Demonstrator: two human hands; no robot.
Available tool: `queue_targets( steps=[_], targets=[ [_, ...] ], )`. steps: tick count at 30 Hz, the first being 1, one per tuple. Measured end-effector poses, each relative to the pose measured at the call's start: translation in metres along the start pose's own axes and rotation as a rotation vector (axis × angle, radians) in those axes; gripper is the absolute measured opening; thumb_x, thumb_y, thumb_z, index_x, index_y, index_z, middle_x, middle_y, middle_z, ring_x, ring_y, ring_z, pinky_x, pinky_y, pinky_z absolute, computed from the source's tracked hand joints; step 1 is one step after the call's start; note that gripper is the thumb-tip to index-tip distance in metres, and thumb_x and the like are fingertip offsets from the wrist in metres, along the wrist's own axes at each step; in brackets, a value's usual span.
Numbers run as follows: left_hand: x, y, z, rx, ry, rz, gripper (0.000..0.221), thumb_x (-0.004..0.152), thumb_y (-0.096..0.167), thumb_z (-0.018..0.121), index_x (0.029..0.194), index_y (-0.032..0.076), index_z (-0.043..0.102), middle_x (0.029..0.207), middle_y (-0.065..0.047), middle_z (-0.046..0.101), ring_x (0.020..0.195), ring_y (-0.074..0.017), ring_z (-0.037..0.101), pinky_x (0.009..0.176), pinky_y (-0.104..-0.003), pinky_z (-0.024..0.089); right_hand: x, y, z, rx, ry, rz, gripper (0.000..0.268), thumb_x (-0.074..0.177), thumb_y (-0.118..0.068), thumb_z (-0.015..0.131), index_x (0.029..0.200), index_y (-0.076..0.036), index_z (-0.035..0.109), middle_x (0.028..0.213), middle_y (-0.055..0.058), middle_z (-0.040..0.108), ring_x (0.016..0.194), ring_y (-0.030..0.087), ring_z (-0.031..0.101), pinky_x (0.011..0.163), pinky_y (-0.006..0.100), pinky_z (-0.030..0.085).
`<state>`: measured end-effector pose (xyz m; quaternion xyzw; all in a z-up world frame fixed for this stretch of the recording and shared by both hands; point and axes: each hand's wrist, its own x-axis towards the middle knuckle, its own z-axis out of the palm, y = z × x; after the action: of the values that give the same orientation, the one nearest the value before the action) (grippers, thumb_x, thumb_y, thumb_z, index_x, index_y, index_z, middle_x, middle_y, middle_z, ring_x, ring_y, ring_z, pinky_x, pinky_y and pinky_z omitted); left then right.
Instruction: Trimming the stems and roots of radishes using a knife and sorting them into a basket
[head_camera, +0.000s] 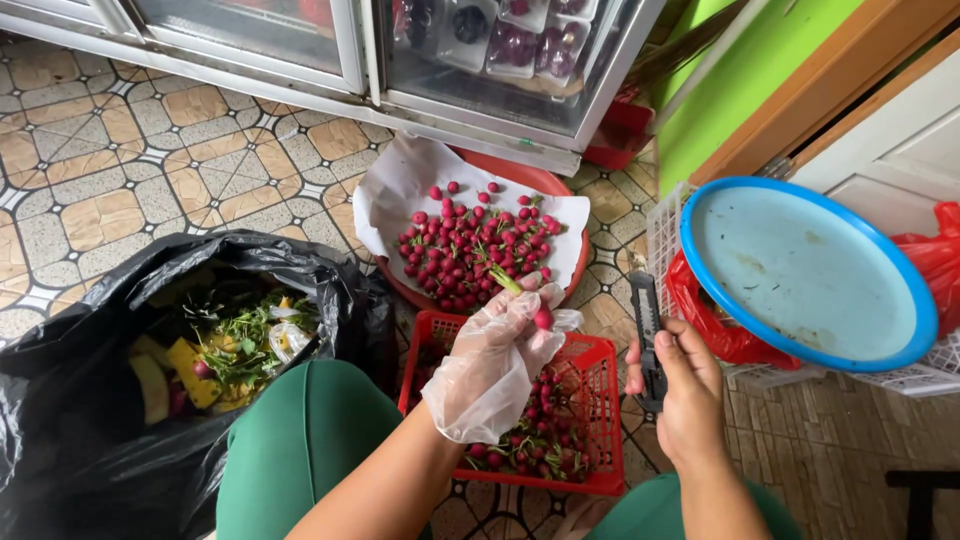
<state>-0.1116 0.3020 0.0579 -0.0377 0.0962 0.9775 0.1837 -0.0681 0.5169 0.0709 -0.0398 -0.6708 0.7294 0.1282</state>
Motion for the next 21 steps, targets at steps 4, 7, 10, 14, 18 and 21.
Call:
queue_targets(
  steps=[4,7,10,14,18,21],
  targets=[
    [-0.005,0.007,0.015,-0.152,-0.238,-0.078,0.020,0.102,-0.003,0.056,0.120,0.005,0.053,0.111,-0.013,0.057,0.099,-0.0311,0.067,0.075,-0.034,0.068,-0.003,-0.007,0.006,-0.011,-0.018,-0.007,0.017,0.107,-0.017,0.052,0.110,-0.001,0.058,0.081,0.018,0.063,0.053,0.022,0.053,0.049,0.035,0.050],
    [-0.006,0.008,0.025,0.053,0.078,-0.005,0.019,0.095,0.004,0.066,0.115,0.002,0.064,0.110,-0.017,0.070,0.083,-0.0307,0.071,0.059,-0.025,0.058,-0.005,-0.009,0.009,-0.040,-0.025,-0.012,0.018,0.107,-0.017,0.052,0.108,0.000,0.058,0.081,0.018,0.064,0.054,0.022,0.053,0.051,0.035,0.049],
    [-0.009,0.014,0.037,0.083,0.289,-0.012,0.017,0.090,0.002,0.073,0.107,0.003,0.069,0.097,-0.018,0.075,0.070,-0.0299,0.071,0.049,-0.028,0.058,-0.006,-0.010,0.013,-0.056,-0.032,-0.035,0.019,0.107,-0.017,0.052,0.105,0.000,0.058,0.080,0.017,0.063,0.053,0.022,0.052,0.051,0.034,0.049],
    [-0.013,0.016,0.044,0.124,0.293,-0.012,0.022,0.085,0.003,0.074,0.105,0.006,0.067,0.094,-0.014,0.073,0.068,-0.0238,0.065,0.056,-0.025,0.053,-0.006,-0.009,0.014,-0.044,-0.018,-0.020,0.019,0.106,-0.018,0.052,0.107,0.000,0.060,0.080,0.017,0.064,0.054,0.022,0.053,0.051,0.034,0.050],
    [-0.013,0.020,0.045,0.190,0.305,-0.034,0.019,0.083,0.004,0.073,0.100,0.010,0.067,0.091,-0.012,0.074,0.067,-0.0235,0.067,0.055,-0.026,0.055,-0.007,-0.008,0.015,-0.063,-0.034,-0.031,0.020,0.106,-0.019,0.052,0.104,-0.001,0.059,0.079,0.016,0.064,0.052,0.022,0.053,0.053,0.034,0.050],
    [-0.010,0.019,0.036,0.137,0.252,-0.045,0.015,0.086,0.002,0.072,0.098,0.009,0.067,0.093,-0.012,0.073,0.067,-0.0263,0.066,0.055,-0.028,0.056,-0.008,-0.010,0.017,-0.063,-0.027,-0.012,0.019,0.106,-0.018,0.052,0.103,-0.001,0.060,0.080,0.016,0.065,0.052,0.022,0.054,0.052,0.034,0.050]
  ],
)
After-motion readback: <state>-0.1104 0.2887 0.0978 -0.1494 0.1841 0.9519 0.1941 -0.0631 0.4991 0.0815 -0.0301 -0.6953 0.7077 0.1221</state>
